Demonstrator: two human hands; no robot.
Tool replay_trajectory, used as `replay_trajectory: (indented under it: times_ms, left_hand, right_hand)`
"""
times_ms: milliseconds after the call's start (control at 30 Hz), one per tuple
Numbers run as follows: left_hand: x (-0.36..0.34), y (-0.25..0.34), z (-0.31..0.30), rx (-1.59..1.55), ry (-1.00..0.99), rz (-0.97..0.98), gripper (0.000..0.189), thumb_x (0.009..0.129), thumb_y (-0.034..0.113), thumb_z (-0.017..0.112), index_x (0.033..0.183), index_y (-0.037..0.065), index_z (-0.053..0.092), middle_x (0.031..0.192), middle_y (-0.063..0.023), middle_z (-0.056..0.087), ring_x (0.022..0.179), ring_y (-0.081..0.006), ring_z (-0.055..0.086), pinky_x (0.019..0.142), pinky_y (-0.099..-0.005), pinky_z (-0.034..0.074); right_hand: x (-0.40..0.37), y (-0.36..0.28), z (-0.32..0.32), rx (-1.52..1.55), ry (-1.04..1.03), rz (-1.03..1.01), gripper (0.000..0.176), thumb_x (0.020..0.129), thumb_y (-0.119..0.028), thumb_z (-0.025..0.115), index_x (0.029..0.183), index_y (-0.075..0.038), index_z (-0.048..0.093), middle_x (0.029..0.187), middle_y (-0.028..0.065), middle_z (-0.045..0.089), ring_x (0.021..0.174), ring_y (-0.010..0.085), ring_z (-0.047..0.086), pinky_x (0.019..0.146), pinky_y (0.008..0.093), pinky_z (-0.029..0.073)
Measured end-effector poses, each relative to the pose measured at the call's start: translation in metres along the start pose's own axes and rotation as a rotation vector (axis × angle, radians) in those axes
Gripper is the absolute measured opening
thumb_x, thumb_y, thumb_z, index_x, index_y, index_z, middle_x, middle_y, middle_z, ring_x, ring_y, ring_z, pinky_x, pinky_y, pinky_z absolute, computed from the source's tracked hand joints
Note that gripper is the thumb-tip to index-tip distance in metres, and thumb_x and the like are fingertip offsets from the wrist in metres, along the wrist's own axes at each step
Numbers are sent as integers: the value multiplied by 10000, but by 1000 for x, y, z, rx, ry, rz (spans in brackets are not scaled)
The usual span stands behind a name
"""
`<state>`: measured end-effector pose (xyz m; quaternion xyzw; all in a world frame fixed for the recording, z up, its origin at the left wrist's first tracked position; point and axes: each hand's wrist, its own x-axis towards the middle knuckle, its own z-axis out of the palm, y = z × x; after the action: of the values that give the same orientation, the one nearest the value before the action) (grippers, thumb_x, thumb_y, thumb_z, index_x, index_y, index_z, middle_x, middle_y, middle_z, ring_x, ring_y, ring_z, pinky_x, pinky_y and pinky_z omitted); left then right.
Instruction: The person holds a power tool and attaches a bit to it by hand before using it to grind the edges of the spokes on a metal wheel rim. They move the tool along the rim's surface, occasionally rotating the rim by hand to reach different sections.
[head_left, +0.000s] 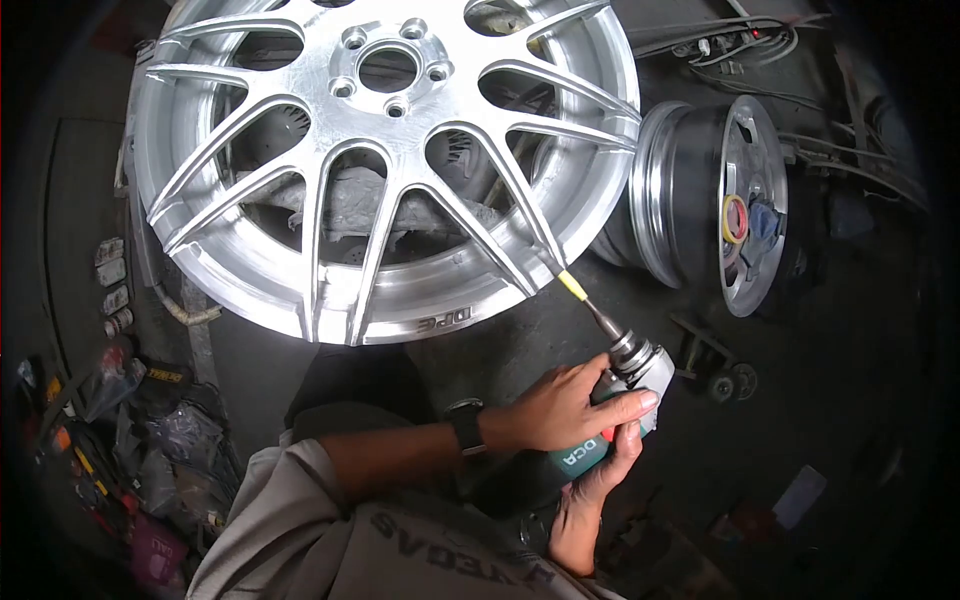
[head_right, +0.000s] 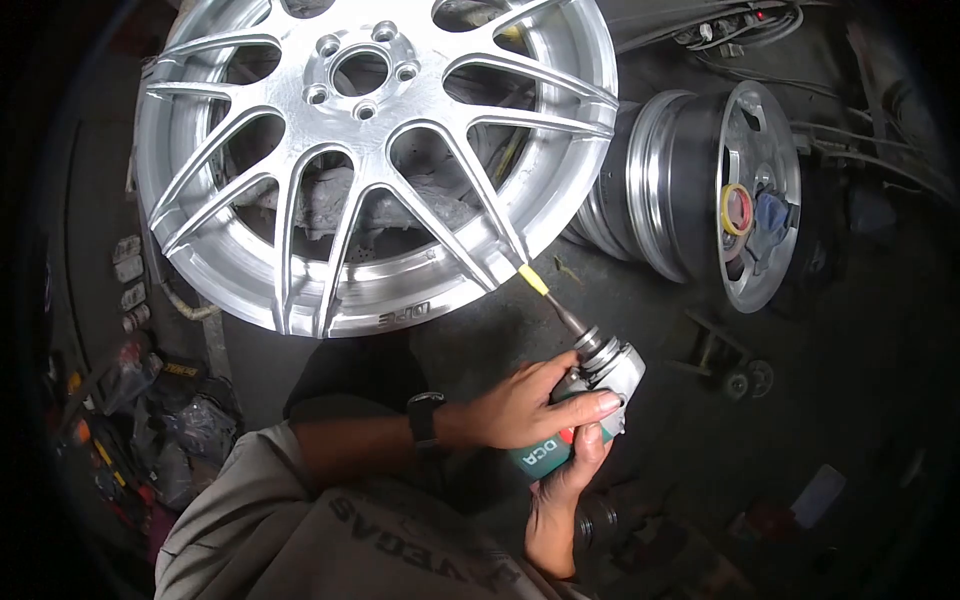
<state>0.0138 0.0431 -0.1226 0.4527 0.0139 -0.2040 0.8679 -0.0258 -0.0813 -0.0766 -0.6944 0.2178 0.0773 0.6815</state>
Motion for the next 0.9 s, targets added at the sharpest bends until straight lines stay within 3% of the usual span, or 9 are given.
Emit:
replay_trajectory:
  times_ms: [33,167,267,333,467,533,633,733,900]
  left_hand:
    - [0,-4,4,-32,95,80,515,929,413,682,1084,-70,593,893,-263,703,860,-406,714,778,-463,535]
    - [-10,-13,10,22,128,42,548,919,459,678,1044,-68,597,880,-257,703,863,-410,712,783,-462,535]
    - [-11,-11,9,326,124,147,452,952,374,668,1133,-37,615,980,-215,722,950,-330,718,821,-394,543]
    - [-3,-2,8,223,132,-209,500,925,428,688,1072,-46,625,951,-233,717,922,-354,719,797,-403,545]
    - [-9,-3,7,251,122,-230,553,907,475,694,1058,-52,626,935,-237,716,910,-364,719,797,-416,543]
    - [-15,-2,9,325,124,-70,556,915,487,680,1064,-46,627,931,-239,714,916,-373,717,804,-434,540]
    - [-12,-6,12,395,146,-12,545,920,477,677,1056,-49,631,905,-235,709,905,-383,714,797,-438,539]
    - [-3,-6,10,267,176,-175,728,886,610,645,968,-113,619,834,-305,646,819,-456,686,719,-475,539]
    - [-15,-16,14,239,196,-127,749,885,624,636,937,-123,609,804,-308,641,825,-477,680,736,-491,533]
  right_hand:
    - [-1,2,3,54,11,9,734,886,-474,627,1401,14,438,1263,139,571,1145,241,592,979,370,478]
    - [-7,5,-1,138,-17,60,704,914,-465,603,1401,18,447,1308,152,570,1185,262,589,1012,396,479]
    - [-4,7,-2,136,-15,87,696,932,-475,559,1404,23,444,1310,157,569,1189,266,584,1020,398,467]
    - [-1,10,-2,132,-2,91,692,942,-479,533,1408,24,441,1311,162,568,1192,272,581,1025,401,460]
    - [-2,18,-4,200,-64,48,641,982,-461,453,1415,12,431,1330,153,553,1215,270,557,1042,407,441]
    - [-4,17,-6,251,-122,66,612,1004,-446,422,1427,-5,417,1352,142,536,1233,264,538,1052,412,432]
    - [-3,12,-5,196,-119,69,610,1008,-446,411,1423,0,422,1348,151,539,1225,263,543,1050,411,433]
    - [2,14,-7,166,-163,34,603,1011,-432,401,1422,8,423,1343,162,540,1226,264,543,1052,412,430]
    - [-4,18,-5,202,-149,17,545,1047,-406,360,1386,10,458,1291,155,577,1174,237,575,1012,382,456]
